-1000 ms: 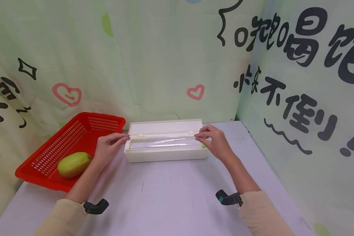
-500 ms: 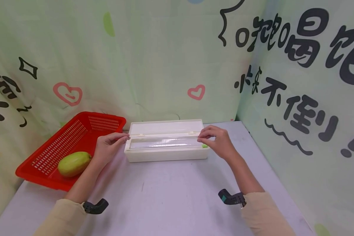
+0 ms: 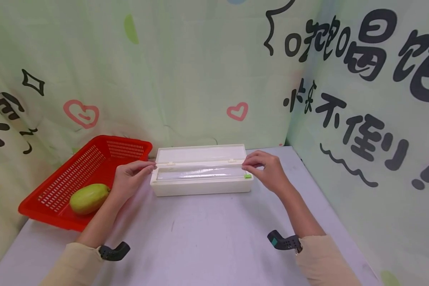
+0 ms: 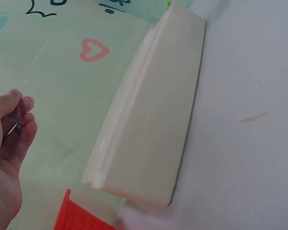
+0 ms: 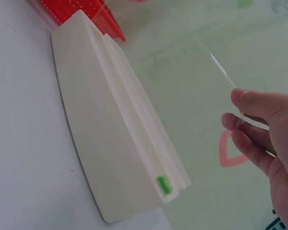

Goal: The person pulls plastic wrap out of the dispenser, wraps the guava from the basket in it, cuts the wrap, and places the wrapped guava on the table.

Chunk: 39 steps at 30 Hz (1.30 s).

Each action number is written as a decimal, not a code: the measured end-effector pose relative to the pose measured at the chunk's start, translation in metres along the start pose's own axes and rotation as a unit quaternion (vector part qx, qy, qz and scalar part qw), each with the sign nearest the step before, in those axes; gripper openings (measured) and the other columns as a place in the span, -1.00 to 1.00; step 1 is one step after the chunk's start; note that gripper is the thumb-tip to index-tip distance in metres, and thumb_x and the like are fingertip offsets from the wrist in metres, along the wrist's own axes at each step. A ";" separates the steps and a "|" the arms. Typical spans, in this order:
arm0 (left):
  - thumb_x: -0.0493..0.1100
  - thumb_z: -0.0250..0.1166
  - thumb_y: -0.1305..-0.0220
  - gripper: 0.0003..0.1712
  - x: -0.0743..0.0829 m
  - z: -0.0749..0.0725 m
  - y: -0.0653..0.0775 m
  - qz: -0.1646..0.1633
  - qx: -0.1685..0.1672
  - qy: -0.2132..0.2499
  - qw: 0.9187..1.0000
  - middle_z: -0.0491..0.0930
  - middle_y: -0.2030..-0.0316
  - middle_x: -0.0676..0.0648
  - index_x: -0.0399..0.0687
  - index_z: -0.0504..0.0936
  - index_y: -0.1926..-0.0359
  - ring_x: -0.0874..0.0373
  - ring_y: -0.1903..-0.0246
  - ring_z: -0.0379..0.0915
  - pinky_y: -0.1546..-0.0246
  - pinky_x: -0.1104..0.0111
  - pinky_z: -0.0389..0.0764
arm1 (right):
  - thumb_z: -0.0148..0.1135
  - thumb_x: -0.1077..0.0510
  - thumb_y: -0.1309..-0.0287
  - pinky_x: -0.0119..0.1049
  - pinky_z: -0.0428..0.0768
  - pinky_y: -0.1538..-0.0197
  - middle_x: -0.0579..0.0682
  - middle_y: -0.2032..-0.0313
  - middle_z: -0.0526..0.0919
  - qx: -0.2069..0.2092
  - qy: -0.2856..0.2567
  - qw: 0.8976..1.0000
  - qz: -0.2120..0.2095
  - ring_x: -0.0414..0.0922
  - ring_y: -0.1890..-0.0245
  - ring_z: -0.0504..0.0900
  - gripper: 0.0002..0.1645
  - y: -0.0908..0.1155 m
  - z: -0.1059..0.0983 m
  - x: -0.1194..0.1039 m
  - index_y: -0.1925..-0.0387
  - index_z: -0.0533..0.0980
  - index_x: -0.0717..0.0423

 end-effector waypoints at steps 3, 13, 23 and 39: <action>-0.15 0.33 -0.22 -0.70 0.001 0.000 0.000 0.001 -0.001 -0.002 1.000 0.71 0.10 -0.17 -0.10 0.71 0.03 0.22 0.11 0.66 0.09 0.55 0.60 | 0.40 0.36 0.01 -0.75 0.51 0.15 0.08 0.24 0.69 0.001 0.015 1.000 -0.005 -0.55 0.26 0.52 -0.80 0.000 0.000 -0.002 0.27 0.69 0.19; -0.16 0.34 -0.22 -0.70 0.002 -0.001 0.001 -0.005 -0.017 -0.002 1.000 0.71 0.11 -0.21 -0.15 0.70 0.03 0.36 0.17 0.64 0.10 0.57 0.60 | 0.30 0.28 -0.15 -0.73 0.51 0.17 0.05 0.21 0.66 -0.016 0.035 0.999 0.009 -0.36 0.27 0.59 -0.87 0.000 0.005 -0.003 0.23 0.64 0.17; -0.16 0.36 -0.20 -0.69 0.001 -0.002 0.001 0.009 -0.028 -0.009 1.000 0.71 0.13 -0.20 -0.17 0.70 0.05 0.37 0.21 0.64 0.12 0.56 0.62 | 0.45 0.31 0.04 -0.67 0.57 0.14 0.04 0.25 0.65 -0.020 0.035 0.999 0.003 -0.24 0.28 0.64 -0.78 -0.001 0.004 -0.001 0.28 0.65 0.17; -0.18 0.38 -0.18 -0.70 -0.004 -0.007 0.005 0.009 -0.057 -0.015 0.998 0.71 0.13 -0.20 -0.14 0.70 0.05 0.10 0.16 0.68 0.12 0.54 0.62 | 0.42 0.39 0.06 -0.70 0.56 0.17 0.11 0.26 0.70 -0.024 -0.011 1.000 0.000 -0.58 0.28 0.55 -0.80 0.003 -0.006 0.001 0.31 0.69 0.22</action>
Point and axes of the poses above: each hand's wrist, its own y-axis away from the middle knuckle, its own z-axis out of the palm, x = y × z, the point moved 4 cm from there along -y, towards the middle knuckle
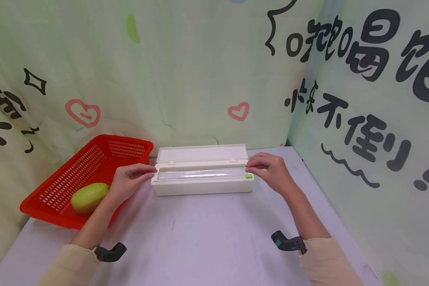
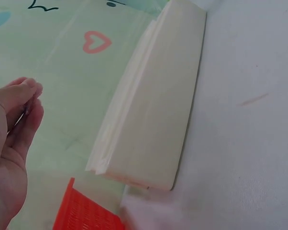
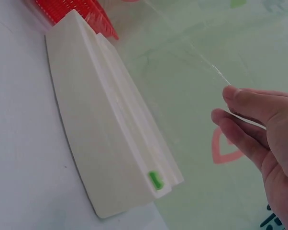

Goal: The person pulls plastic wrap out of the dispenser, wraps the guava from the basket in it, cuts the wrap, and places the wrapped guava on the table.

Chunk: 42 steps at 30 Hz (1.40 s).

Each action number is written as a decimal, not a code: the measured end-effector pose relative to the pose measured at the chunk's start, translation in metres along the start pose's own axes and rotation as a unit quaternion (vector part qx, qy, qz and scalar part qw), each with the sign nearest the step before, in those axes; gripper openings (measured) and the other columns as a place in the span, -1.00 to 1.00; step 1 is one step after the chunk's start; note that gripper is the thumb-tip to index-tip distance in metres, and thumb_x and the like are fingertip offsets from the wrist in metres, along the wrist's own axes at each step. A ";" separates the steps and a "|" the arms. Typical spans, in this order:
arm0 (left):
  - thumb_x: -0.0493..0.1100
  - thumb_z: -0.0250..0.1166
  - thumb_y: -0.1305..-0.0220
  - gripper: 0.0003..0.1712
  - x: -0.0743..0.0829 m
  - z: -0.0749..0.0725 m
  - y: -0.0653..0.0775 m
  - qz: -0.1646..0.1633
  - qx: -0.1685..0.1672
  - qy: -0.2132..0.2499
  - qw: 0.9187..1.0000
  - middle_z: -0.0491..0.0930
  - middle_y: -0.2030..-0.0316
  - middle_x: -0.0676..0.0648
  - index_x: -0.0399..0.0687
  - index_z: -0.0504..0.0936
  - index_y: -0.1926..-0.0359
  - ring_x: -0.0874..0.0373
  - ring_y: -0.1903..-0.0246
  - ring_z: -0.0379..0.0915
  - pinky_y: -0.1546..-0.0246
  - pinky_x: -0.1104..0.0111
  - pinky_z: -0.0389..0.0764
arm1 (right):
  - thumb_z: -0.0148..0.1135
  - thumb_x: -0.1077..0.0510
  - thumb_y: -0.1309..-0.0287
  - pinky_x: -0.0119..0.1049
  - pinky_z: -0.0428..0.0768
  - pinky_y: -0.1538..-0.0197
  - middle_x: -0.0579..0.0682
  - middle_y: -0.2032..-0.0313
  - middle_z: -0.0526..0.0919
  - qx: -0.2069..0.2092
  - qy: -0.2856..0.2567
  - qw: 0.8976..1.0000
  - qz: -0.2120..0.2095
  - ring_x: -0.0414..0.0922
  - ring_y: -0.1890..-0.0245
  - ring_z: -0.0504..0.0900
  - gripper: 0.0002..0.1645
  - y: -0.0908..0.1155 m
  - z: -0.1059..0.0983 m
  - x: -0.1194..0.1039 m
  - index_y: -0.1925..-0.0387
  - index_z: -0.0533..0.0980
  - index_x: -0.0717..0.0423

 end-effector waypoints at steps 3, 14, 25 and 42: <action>-0.14 0.36 -0.20 -0.71 0.000 -0.001 0.001 -0.002 0.008 -0.001 1.000 0.72 0.13 -0.18 -0.12 0.71 0.06 0.12 0.16 0.67 0.10 0.54 0.62 | 0.41 0.38 0.03 -0.70 0.56 0.17 0.11 0.26 0.70 0.003 0.001 1.000 0.000 -0.58 0.27 0.55 -0.81 0.000 0.000 -0.001 0.28 0.69 0.24; -0.16 0.35 -0.21 -0.69 0.003 -0.004 0.003 -0.015 0.029 0.024 0.999 0.70 0.09 -0.20 -0.13 0.69 0.02 0.28 0.15 0.64 0.07 0.54 0.60 | 0.43 0.36 0.04 -0.69 0.56 0.15 0.06 0.27 0.69 0.000 0.004 1.000 -0.004 -0.48 0.30 0.57 -0.80 0.003 0.002 -0.001 0.29 0.68 0.17; -0.04 0.36 -0.19 -0.66 -0.001 -0.004 0.005 -0.014 0.033 0.020 0.999 0.71 0.13 -0.19 -0.13 0.71 0.07 0.17 0.15 0.66 0.07 0.50 0.62 | 0.43 0.31 0.03 -0.69 0.56 0.16 0.07 0.28 0.72 0.002 0.005 1.000 0.016 -0.54 0.29 0.57 -0.80 0.007 0.000 -0.001 0.28 0.68 0.13; -0.01 0.37 -0.18 -0.64 0.001 -0.005 0.010 -0.017 0.031 0.022 0.999 0.72 0.15 -0.17 -0.10 0.71 0.07 0.14 0.17 0.66 0.08 0.48 0.63 | 0.40 0.44 0.07 -0.71 0.55 0.16 0.11 0.29 0.72 0.028 -0.020 0.999 -0.011 -0.53 0.29 0.59 -0.75 0.010 -0.003 -0.009 0.27 0.68 0.21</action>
Point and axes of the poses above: each hand's wrist, its own y-axis away from the middle knuckle, its own z-axis out of the palm, x = y × z, the point moved 4 cm from there along -y, towards the middle knuckle
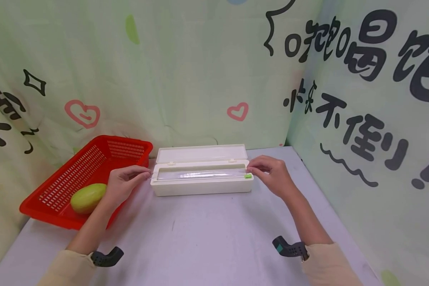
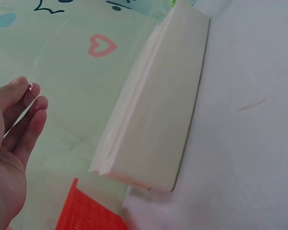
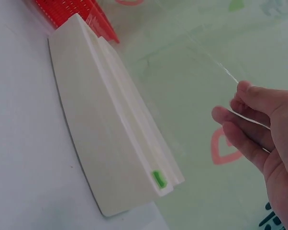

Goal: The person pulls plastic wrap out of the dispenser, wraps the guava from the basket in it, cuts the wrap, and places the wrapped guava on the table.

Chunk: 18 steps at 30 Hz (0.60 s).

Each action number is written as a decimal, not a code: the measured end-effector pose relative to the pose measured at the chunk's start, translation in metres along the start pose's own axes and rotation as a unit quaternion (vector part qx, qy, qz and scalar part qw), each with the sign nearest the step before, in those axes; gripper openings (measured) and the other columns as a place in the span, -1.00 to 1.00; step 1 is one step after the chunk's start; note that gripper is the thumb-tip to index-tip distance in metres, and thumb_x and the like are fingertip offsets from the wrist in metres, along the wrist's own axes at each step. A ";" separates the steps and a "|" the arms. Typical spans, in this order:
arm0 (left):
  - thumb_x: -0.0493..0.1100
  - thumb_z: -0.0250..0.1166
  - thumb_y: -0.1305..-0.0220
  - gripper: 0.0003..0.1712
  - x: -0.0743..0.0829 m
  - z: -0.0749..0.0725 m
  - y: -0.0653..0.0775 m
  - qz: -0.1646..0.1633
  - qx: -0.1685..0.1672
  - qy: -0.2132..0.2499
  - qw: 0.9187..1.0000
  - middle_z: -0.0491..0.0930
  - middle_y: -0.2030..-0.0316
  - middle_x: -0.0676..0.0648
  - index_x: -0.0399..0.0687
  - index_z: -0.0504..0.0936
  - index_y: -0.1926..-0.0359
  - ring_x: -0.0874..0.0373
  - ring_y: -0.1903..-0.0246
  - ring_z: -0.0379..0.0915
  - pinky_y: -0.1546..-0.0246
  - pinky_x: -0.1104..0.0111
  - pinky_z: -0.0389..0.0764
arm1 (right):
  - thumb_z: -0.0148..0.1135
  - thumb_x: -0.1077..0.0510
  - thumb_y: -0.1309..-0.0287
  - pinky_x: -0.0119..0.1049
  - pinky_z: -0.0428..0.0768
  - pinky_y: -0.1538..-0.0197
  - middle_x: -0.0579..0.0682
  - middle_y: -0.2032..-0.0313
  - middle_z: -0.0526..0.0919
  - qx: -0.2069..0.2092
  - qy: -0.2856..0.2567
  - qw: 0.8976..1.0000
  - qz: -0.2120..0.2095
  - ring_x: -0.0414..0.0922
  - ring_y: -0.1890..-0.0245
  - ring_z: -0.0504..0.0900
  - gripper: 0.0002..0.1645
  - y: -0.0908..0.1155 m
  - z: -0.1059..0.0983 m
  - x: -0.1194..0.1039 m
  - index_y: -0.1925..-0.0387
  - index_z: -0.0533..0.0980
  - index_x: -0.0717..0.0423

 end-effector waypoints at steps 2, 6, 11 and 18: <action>-0.01 0.37 -0.19 -0.64 0.001 0.000 0.001 0.000 0.000 0.001 1.000 0.72 0.14 -0.17 -0.11 0.71 0.07 0.14 0.16 0.66 0.08 0.48 0.63 | 0.38 0.47 0.08 -0.72 0.54 0.15 0.13 0.31 0.71 0.002 0.005 1.000 0.000 -0.53 0.29 0.57 -0.75 0.000 0.001 -0.003 0.28 0.66 0.25; -0.01 0.36 -0.19 -0.64 0.002 -0.001 0.002 -0.002 0.000 0.004 1.000 0.72 0.13 -0.17 -0.11 0.71 0.06 0.16 0.15 0.66 0.07 0.48 0.63 | 0.37 0.53 0.12 -0.72 0.54 0.15 0.19 0.33 0.70 0.011 0.013 1.000 -0.007 -0.55 0.28 0.56 -0.76 0.000 -0.002 -0.021 0.31 0.64 0.35; -0.03 0.36 -0.19 -0.65 0.002 -0.001 0.002 0.001 0.003 0.004 1.000 0.72 0.13 -0.19 -0.12 0.71 0.07 0.12 0.15 0.66 0.07 0.48 0.63 | 0.35 0.55 0.11 -0.68 0.57 0.20 0.25 0.32 0.69 0.011 0.000 1.000 -0.005 -0.58 0.34 0.58 -0.77 0.000 -0.006 -0.030 0.32 0.64 0.39; -0.06 0.36 -0.20 -0.67 0.004 0.000 0.003 0.011 0.002 0.005 1.000 0.72 0.15 -0.21 -0.15 0.71 0.07 0.14 0.17 0.68 0.09 0.49 0.63 | 0.31 0.50 0.00 -0.64 0.60 0.22 0.17 0.30 0.71 0.003 -0.024 1.000 -0.001 -0.45 0.35 0.65 -0.79 0.003 -0.003 -0.005 0.28 0.66 0.30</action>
Point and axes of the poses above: each hand's wrist, its own y-axis away from the middle knuckle, its own z-axis out of the palm, x = y × z, the point moved 4 cm from there along -y, towards the middle knuckle
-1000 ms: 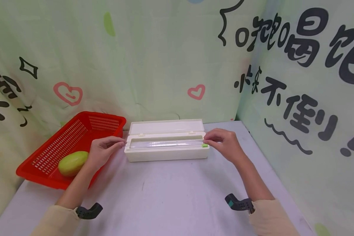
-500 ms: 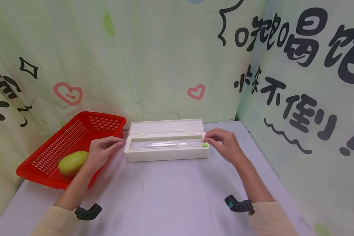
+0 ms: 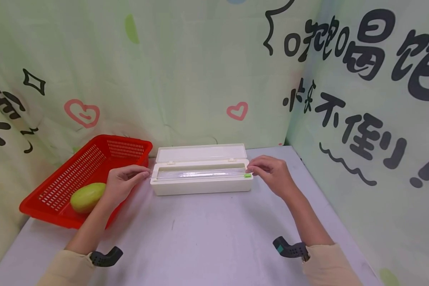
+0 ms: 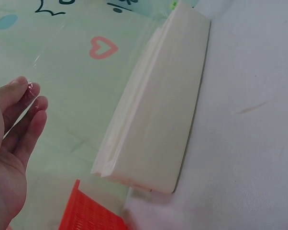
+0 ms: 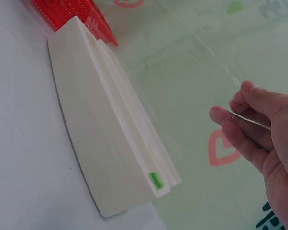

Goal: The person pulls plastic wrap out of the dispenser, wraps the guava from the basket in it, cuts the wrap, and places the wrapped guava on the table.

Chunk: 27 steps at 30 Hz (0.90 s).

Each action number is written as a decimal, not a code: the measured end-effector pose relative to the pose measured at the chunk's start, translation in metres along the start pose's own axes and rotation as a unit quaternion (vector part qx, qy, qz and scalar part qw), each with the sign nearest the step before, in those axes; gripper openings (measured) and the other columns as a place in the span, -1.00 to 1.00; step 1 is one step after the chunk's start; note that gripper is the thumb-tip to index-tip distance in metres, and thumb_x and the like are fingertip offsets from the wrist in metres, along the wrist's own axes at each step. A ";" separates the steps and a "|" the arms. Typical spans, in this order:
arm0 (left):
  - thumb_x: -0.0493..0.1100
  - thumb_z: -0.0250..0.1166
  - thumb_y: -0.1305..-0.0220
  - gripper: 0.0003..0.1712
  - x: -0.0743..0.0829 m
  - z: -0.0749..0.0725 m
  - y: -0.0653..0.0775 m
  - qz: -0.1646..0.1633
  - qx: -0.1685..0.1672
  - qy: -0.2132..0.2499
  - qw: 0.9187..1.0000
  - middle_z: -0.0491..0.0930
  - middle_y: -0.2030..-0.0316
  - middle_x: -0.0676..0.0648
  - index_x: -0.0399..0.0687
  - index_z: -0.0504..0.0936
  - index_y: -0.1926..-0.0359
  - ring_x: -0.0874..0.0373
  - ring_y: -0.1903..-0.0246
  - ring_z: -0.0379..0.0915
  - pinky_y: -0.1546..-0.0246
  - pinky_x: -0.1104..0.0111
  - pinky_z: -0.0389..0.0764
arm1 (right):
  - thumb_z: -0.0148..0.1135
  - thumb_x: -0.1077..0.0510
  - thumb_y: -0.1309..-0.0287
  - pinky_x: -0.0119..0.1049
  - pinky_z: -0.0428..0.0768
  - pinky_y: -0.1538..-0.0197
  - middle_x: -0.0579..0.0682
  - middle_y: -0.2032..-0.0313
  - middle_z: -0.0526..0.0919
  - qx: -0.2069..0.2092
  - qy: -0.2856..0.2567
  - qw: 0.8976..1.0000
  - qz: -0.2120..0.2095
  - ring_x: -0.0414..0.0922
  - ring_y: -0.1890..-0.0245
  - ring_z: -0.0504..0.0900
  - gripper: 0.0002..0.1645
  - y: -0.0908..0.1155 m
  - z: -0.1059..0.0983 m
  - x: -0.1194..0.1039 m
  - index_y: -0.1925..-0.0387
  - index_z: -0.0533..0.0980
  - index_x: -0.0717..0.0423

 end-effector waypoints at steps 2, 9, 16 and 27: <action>-0.07 0.36 -0.20 -0.66 0.001 0.000 0.000 0.001 -0.002 0.002 1.000 0.72 0.15 -0.18 -0.16 0.71 0.07 0.16 0.18 0.68 0.09 0.49 0.63 | 0.29 0.48 -0.04 -0.64 0.60 0.21 0.15 0.31 0.71 -0.005 -0.001 1.000 -0.003 -0.44 0.34 0.65 -0.81 0.000 0.001 0.003 0.28 0.65 0.28; -0.08 0.36 -0.20 -0.65 0.001 0.000 0.001 0.001 -0.007 0.007 1.000 0.74 0.19 -0.03 -0.20 0.70 0.06 0.18 0.18 0.67 0.10 0.49 0.63 | 0.37 0.43 0.01 -0.65 0.59 0.16 0.10 0.32 0.70 -0.018 0.007 1.000 0.002 -0.49 0.30 0.62 -0.81 0.001 0.002 0.004 0.29 0.66 0.25; -0.09 0.36 -0.20 -0.67 0.001 0.000 0.000 0.000 -0.007 0.008 1.000 0.74 0.19 -0.08 -0.17 0.70 0.07 0.20 0.18 0.67 0.10 0.49 0.63 | 0.43 0.41 0.09 -0.68 0.57 0.17 0.06 0.31 0.71 -0.022 0.030 0.999 -0.004 -0.49 0.29 0.60 -0.74 0.002 0.002 0.003 0.28 0.67 0.16; -0.03 0.38 -0.18 -0.65 -0.001 0.000 0.005 -0.004 -0.002 0.007 1.000 0.73 0.16 -0.12 -0.14 0.71 0.08 0.24 0.19 0.66 0.09 0.47 0.64 | 0.38 0.44 0.05 -0.68 0.56 0.12 0.12 0.27 0.72 -0.018 0.008 1.000 -0.006 -0.50 0.22 0.60 -0.76 0.006 0.000 -0.001 0.29 0.68 0.17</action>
Point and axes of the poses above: each hand's wrist, its own y-axis away from the middle knuckle, its own z-axis out of the palm, x = y × z, the point moved 4 cm from there along -y, towards the middle knuckle
